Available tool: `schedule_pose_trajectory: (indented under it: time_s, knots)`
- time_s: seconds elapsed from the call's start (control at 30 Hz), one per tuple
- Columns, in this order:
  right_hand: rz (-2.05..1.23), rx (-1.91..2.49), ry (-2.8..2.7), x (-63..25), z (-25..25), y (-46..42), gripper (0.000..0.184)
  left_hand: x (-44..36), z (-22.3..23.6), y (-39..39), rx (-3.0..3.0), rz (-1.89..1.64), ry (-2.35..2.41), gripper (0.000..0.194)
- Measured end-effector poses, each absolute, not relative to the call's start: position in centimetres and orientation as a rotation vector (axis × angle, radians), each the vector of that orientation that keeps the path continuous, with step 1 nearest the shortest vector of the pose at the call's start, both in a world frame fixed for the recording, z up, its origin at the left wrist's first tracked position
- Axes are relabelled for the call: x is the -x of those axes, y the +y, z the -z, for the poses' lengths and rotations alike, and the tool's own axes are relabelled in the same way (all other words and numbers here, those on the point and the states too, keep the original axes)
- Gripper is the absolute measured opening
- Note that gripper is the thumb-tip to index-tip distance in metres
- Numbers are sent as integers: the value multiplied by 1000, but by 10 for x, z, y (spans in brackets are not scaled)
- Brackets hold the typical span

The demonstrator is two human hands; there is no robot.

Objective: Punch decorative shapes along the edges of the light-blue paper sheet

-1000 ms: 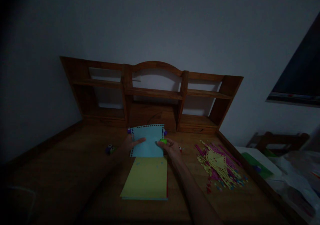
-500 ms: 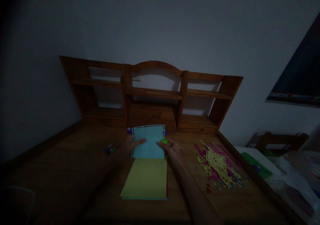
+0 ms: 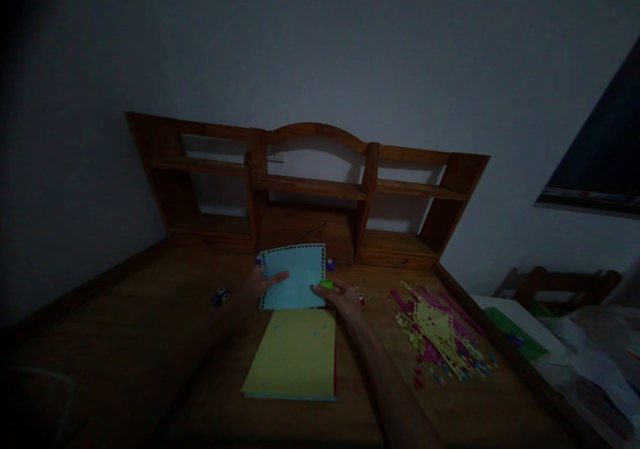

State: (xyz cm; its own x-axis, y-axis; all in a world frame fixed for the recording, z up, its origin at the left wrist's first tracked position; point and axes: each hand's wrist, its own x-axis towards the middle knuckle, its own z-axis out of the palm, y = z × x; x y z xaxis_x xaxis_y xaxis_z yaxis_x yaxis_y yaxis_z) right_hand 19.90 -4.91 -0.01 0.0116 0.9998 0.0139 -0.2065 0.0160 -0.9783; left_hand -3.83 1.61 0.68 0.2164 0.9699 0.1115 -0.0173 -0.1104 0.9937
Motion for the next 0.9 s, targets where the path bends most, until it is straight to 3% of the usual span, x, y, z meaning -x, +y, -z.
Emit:
schedule_pose_trajectory:
  time_s: [0.9]
  knots:
    - [-1320,956,-1105,-199,1,-52,38,37,-5,13,-1402,-1116,968,54]
